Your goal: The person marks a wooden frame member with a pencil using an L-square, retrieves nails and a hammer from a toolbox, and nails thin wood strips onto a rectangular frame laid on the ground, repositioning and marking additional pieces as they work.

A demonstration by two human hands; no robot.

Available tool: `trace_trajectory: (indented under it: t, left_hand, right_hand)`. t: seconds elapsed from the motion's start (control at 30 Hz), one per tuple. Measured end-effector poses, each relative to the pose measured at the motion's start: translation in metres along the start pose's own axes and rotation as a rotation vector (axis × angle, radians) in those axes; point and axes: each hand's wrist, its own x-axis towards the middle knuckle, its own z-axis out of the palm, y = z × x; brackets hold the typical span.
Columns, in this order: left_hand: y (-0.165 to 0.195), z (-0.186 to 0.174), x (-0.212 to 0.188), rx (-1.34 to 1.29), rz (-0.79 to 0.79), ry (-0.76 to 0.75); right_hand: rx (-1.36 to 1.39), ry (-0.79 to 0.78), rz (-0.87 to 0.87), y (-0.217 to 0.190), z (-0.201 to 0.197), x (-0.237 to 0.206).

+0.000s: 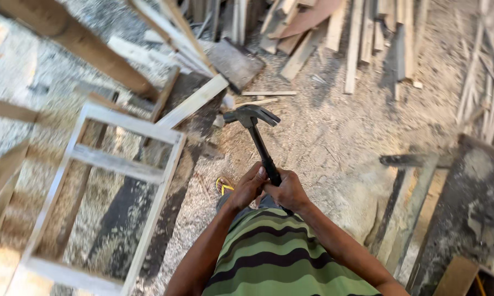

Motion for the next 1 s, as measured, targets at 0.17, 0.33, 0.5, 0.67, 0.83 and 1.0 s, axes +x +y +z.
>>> trace_trajectory:
  t: [0.17, 0.33, 0.5, 0.67, 0.83, 1.0]
  left_hand:
    - [-0.001, -0.017, -0.043, -0.054, 0.056, 0.146]
    - [-0.001, -0.054, -0.101, -0.055, 0.098, 0.358]
    - [-0.017, -0.113, -0.161, -0.023, 0.254, 0.549]
    - [-0.057, -0.151, -0.192, -0.395, 0.398, 0.793]
    - [-0.068, -0.183, -0.186, -0.469, 0.430, 0.993]
    - [-0.041, -0.243, -0.166, 0.498, 0.404, 1.405]
  right_hand:
    - [-0.099, -0.169, -0.005, -0.010, 0.037, 0.009]
    - [-0.107, -0.210, -0.043, -0.015, 0.107, 0.010]
    - [0.095, -0.217, 0.040, -0.012, 0.188, 0.028]
    - [0.326, -0.222, 0.190, 0.009, 0.260, 0.043]
    - [0.283, -0.184, 0.262, 0.026, 0.290, 0.051]
    - [0.036, -0.172, 0.164, 0.035, 0.281, 0.059]
